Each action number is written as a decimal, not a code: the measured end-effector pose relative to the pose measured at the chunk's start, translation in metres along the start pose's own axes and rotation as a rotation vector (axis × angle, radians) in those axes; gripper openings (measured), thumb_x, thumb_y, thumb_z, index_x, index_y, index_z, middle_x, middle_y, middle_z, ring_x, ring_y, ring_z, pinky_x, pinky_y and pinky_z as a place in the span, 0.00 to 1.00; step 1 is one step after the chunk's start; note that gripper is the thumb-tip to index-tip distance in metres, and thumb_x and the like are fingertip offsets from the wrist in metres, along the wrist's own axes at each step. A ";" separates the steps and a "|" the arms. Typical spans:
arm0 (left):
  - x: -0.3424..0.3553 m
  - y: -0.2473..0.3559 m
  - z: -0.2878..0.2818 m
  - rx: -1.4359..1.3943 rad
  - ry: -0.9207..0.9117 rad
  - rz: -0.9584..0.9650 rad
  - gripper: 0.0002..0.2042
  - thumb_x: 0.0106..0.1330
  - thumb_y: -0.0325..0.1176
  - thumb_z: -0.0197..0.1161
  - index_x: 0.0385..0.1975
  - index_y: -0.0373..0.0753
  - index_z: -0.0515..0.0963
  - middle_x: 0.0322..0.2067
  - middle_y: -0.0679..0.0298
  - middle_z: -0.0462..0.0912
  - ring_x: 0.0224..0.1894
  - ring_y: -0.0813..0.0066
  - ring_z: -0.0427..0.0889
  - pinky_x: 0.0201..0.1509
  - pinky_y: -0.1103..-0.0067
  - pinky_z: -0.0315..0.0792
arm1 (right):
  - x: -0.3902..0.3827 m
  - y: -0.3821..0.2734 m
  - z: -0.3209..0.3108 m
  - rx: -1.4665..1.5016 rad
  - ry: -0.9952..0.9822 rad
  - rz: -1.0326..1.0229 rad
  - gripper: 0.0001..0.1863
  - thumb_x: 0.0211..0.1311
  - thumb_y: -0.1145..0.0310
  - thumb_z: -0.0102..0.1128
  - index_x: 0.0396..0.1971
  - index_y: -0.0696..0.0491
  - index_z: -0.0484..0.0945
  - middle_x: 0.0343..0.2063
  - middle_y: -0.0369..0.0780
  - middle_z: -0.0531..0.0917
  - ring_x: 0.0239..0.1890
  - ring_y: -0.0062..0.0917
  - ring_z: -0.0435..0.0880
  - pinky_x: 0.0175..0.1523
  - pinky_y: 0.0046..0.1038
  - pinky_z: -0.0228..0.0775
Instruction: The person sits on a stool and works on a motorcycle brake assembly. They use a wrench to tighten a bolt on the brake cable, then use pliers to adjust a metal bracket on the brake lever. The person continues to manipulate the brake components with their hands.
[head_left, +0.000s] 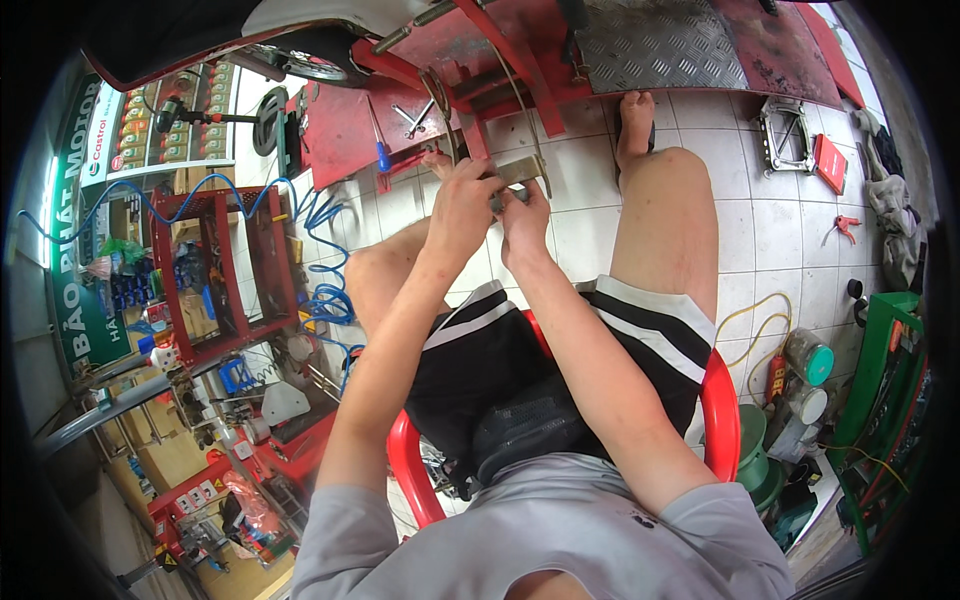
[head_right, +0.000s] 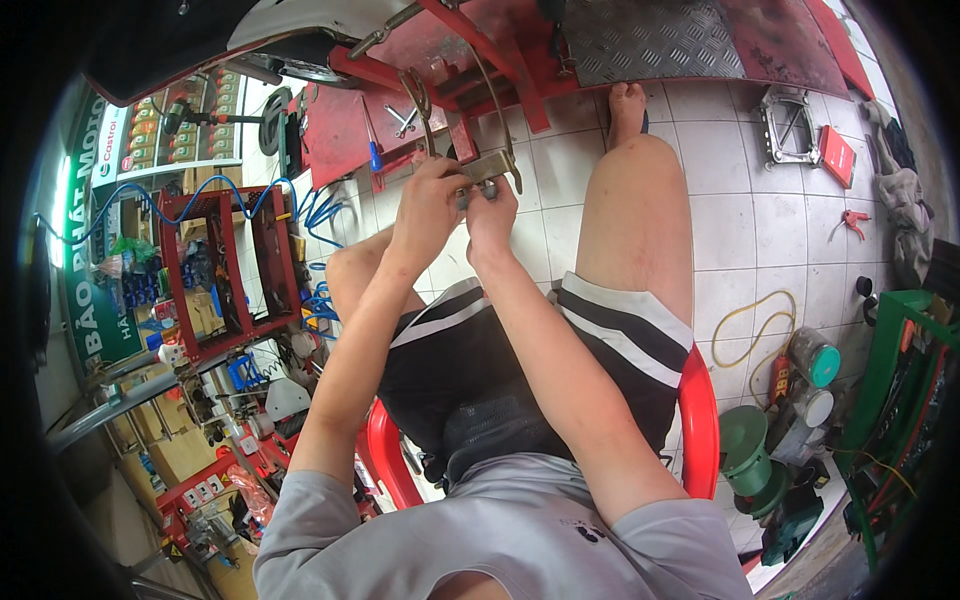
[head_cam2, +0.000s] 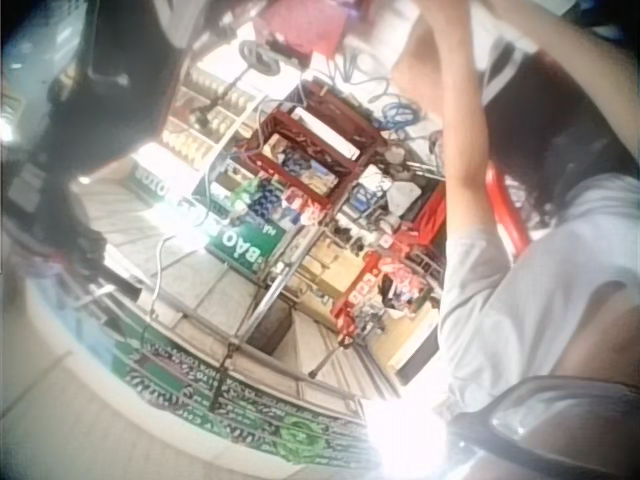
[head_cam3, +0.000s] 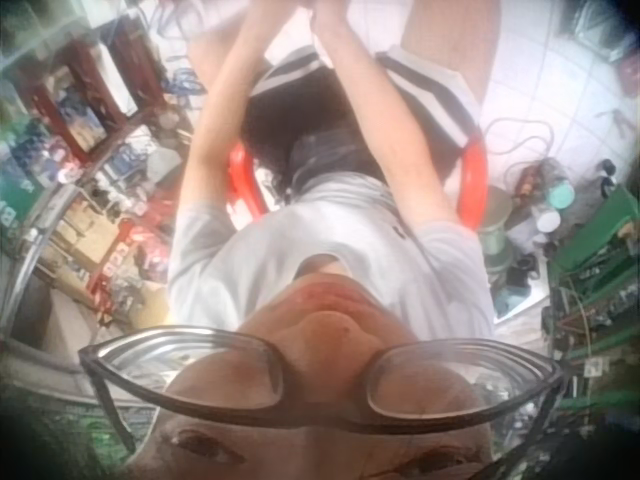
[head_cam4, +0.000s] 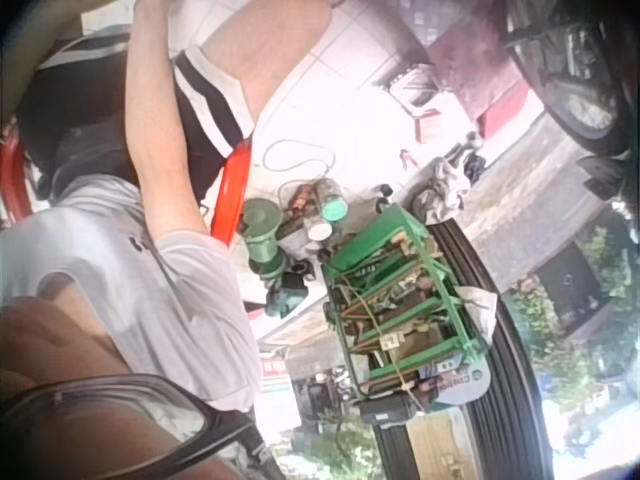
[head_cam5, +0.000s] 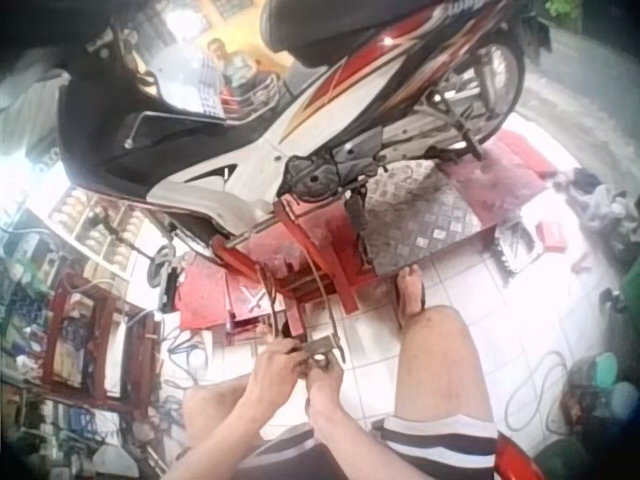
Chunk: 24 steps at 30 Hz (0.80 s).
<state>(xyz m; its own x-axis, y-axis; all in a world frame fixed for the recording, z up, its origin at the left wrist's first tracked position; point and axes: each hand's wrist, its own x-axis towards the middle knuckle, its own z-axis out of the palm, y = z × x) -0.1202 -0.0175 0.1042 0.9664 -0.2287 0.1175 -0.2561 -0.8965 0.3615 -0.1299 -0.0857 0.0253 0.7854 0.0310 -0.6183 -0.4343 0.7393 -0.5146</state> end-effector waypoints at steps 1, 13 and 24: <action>-0.001 0.002 0.000 -0.019 0.014 -0.026 0.08 0.53 0.20 0.58 0.33 0.29 0.79 0.32 0.51 0.79 0.38 0.50 0.77 0.43 0.64 0.70 | -0.001 -0.001 0.001 -0.003 0.005 0.001 0.12 0.60 0.84 0.49 0.44 0.59 0.73 0.36 0.38 0.78 0.36 0.18 0.76 0.41 0.22 0.69; 0.006 0.006 -0.008 -0.056 -0.058 -0.131 0.08 0.53 0.21 0.59 0.33 0.28 0.79 0.33 0.50 0.79 0.39 0.49 0.76 0.44 0.65 0.69 | -0.001 -0.004 0.000 0.013 -0.017 0.003 0.13 0.60 0.84 0.49 0.45 0.61 0.73 0.37 0.39 0.78 0.37 0.19 0.77 0.41 0.21 0.68; 0.004 -0.001 -0.003 -0.024 -0.027 -0.025 0.08 0.53 0.21 0.59 0.33 0.28 0.78 0.31 0.49 0.78 0.37 0.48 0.75 0.43 0.64 0.69 | 0.000 -0.001 -0.001 -0.054 -0.026 -0.029 0.13 0.62 0.84 0.47 0.46 0.59 0.71 0.38 0.41 0.77 0.38 0.22 0.78 0.43 0.26 0.74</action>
<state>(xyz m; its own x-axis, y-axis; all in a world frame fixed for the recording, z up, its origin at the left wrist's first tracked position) -0.1159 -0.0163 0.1070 0.9728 -0.2164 0.0831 -0.2316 -0.8929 0.3862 -0.1298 -0.0866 0.0253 0.8091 0.0283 -0.5870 -0.4338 0.7025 -0.5642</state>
